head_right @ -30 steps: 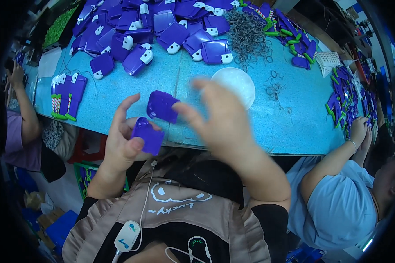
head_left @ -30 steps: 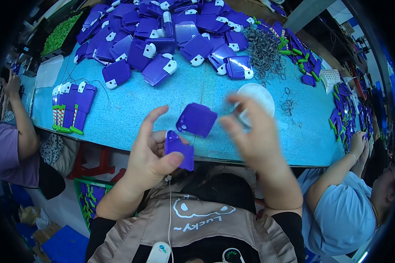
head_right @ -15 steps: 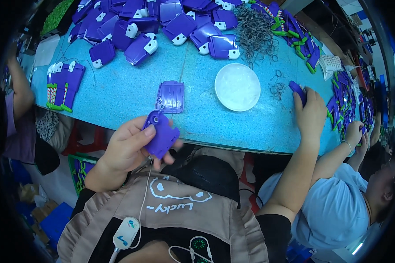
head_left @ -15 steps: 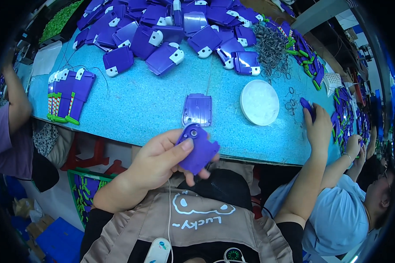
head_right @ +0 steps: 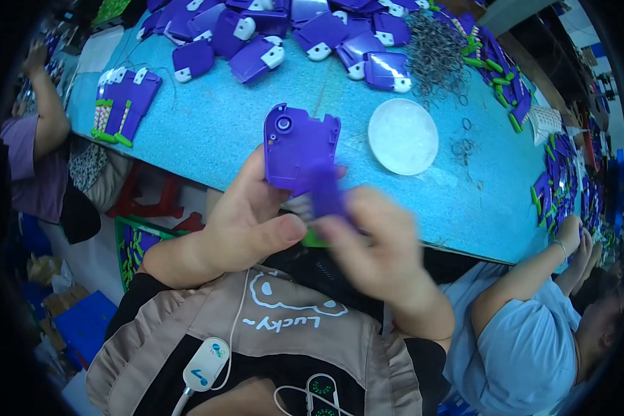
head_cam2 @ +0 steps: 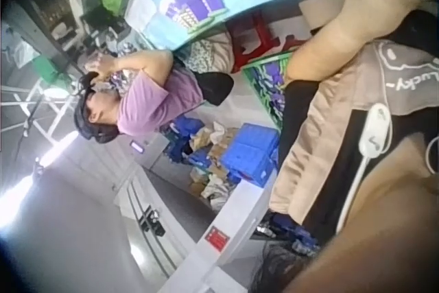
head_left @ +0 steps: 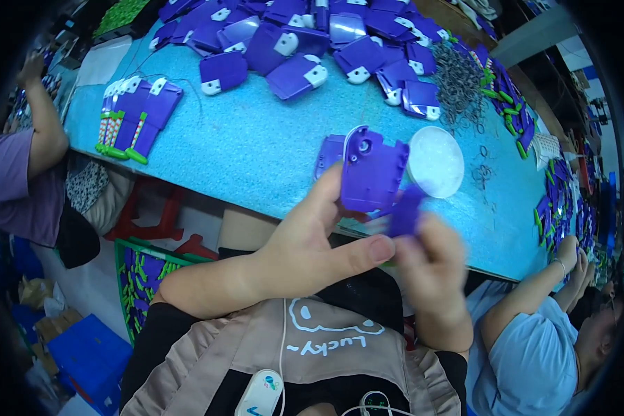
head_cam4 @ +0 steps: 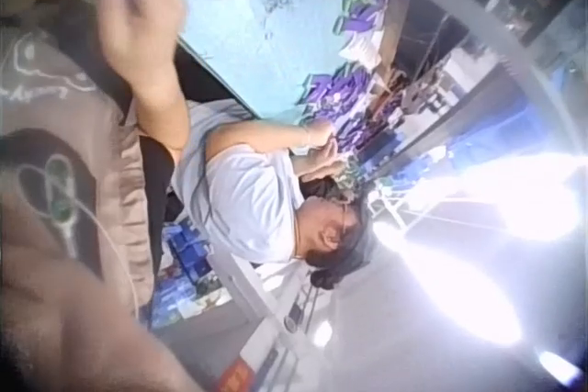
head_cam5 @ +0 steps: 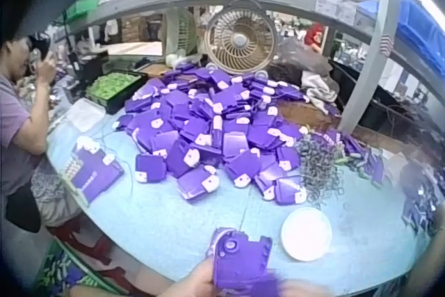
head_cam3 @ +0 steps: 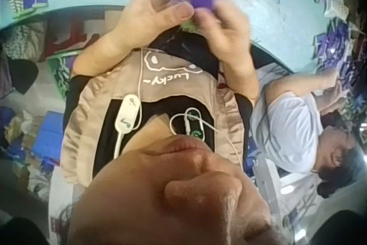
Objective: The person assembles small purple plastic toy parts by hand, fitting plastic casings and springs together at a factory workbench.
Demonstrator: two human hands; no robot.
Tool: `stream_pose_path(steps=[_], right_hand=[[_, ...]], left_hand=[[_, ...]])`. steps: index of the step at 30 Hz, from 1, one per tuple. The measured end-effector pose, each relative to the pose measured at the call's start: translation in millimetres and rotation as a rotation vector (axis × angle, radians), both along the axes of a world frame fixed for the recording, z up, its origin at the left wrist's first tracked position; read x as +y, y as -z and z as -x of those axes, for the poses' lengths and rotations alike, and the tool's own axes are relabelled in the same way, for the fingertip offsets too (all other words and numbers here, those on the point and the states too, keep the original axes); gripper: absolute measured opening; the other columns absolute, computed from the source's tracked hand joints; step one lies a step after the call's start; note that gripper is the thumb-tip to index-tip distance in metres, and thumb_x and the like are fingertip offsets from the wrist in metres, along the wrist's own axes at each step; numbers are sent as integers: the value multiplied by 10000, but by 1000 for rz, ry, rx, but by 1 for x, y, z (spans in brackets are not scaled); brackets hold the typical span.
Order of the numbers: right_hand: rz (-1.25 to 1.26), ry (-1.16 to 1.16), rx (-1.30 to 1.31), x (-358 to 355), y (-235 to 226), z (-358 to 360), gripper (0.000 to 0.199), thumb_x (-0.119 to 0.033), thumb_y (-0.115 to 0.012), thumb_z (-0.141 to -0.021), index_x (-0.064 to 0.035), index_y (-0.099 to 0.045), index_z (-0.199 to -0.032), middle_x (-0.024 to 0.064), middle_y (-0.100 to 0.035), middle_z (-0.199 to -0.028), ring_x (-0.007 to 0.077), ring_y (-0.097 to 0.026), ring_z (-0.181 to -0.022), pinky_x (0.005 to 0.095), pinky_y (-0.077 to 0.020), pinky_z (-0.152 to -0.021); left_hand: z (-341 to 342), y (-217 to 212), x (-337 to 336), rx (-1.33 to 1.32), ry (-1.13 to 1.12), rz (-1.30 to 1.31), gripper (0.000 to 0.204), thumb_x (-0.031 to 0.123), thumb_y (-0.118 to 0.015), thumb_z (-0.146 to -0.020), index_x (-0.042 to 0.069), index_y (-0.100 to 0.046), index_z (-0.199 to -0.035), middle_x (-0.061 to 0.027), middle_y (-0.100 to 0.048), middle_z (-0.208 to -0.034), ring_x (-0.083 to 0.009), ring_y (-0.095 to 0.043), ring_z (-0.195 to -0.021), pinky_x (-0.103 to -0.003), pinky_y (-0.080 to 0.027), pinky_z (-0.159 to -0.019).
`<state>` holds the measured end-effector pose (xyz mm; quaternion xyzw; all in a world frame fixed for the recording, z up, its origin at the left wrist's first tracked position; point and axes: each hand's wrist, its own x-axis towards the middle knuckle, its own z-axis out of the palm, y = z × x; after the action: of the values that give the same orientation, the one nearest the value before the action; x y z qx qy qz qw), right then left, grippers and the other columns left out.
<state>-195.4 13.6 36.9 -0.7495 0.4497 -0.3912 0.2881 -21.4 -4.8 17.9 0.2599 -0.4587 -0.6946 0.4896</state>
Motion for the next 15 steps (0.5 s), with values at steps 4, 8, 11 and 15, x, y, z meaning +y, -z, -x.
stream_pose_path(steps=[4,8,11,15], right_hand=[[-263,18,-394,12,24,-8,107,-82,-598,-820,23,-611,-834,115,-618,-781,169,-587,-585,237,-437,-524],[-117,-102,-242,1,20,-23,337,-87,-625,-758,12,-571,-1075,136,-609,-924,250,-609,-793,311,-480,-686],[-128,-383,-152,-17,18,-27,458,-141,-638,-686,-2,-560,-1116,143,-598,-966,287,-593,-849,343,-472,-722],[-71,-339,-89,-14,18,-31,403,-107,-652,-681,-6,-570,-1062,143,-599,-938,283,-590,-817,343,-466,-686]], left_hand=[[-20,-3,-2,38,44,-187,318,162,-564,-890,-2,-478,-1149,-80,-610,-973,-92,-580,-853,-229,-471,-724],[-32,-26,3,78,639,-616,309,248,-565,-888,10,-501,-1074,-100,-643,-867,-113,-617,-644,-209,-494,-552],[-31,-24,11,155,751,-637,368,306,-552,-889,7,-483,-1093,-108,-638,-875,-116,-614,-623,-204,-491,-524],[-41,-17,13,293,865,-797,350,224,-495,-912,-8,-419,-1164,-199,-603,-1015,-155,-625,-688,-244,-520,-566]])
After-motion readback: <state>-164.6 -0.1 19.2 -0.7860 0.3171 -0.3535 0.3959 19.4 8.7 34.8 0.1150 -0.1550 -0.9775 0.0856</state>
